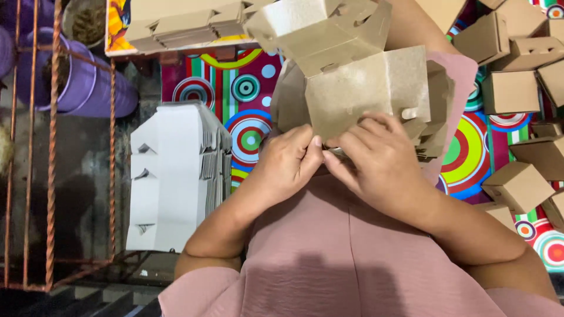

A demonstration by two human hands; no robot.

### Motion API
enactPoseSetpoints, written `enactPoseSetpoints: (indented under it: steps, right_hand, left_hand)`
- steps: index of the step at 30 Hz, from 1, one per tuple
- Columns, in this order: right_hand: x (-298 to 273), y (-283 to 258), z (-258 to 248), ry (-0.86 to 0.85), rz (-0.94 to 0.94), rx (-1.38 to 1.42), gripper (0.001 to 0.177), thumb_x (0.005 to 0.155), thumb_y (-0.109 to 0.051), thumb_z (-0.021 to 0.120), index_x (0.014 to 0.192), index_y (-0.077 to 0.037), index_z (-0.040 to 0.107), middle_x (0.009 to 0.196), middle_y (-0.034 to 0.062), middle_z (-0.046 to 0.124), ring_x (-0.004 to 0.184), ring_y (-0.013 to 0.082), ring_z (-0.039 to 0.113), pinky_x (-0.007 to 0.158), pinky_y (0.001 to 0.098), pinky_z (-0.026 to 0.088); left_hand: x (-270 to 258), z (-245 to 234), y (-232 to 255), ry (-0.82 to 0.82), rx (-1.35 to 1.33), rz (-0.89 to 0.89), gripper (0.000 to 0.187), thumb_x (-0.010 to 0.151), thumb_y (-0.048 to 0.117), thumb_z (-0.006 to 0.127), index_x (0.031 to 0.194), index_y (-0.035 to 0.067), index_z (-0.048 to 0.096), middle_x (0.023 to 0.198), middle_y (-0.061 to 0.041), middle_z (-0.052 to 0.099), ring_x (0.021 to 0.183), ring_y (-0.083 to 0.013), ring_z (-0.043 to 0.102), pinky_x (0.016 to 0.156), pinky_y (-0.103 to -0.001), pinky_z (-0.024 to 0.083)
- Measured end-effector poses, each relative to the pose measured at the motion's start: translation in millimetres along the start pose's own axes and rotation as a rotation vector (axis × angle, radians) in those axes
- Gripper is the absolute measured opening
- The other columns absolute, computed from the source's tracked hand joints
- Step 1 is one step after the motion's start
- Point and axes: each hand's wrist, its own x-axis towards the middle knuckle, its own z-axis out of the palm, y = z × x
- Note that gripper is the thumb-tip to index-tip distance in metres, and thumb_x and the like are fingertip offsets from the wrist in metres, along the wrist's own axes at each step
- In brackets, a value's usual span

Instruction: Folding and assembling cardboard food boxes from flat sheets

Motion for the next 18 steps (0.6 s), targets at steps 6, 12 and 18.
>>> enactPoseSetpoints:
  steps: [6, 12, 18]
  right_hand:
    - [-18, -3, 15, -0.019, 0.134, -0.109, 0.030, 0.102, -0.010, 0.068, 0.079, -0.007, 0.049, 0.071, 0.0081, 0.049, 0.065, 0.0262, 0.049, 0.055, 0.0396, 0.041]
    - [-36, 26, 17, 0.018, 0.304, 0.164, 0.010, 0.101, -0.017, 0.066, 0.094, -0.010, 0.065, 0.076, 0.0100, 0.063, 0.077, 0.0334, 0.068, 0.069, 0.0433, 0.055]
    - [-36, 76, -23, 0.075, 0.281, 0.289, 0.028, 0.103, -0.019, 0.076, 0.118, 0.001, 0.062, 0.114, 0.0143, 0.062, 0.110, 0.0333, 0.058, 0.100, 0.0437, 0.045]
  left_hand:
    - [-4, 10, -6, -0.055, 0.117, -0.018, 0.025, 0.105, 0.021, 0.048, 0.084, 0.007, 0.044, 0.071, -0.009, 0.052, 0.064, -0.0318, 0.054, 0.061, -0.047, 0.037]
    - [7, -19, 3, 0.054, -0.006, 0.120, 0.018, 0.101, 0.009, 0.050, 0.085, 0.002, 0.053, 0.100, -0.024, 0.053, 0.098, -0.0498, 0.059, 0.080, -0.049, 0.054]
    - [21, -48, -46, -0.233, -0.562, 0.226, 0.041, 0.109, 0.032, 0.048, 0.077, 0.006, 0.045, 0.149, -0.031, 0.049, 0.146, -0.0432, 0.048, 0.114, -0.049, 0.048]
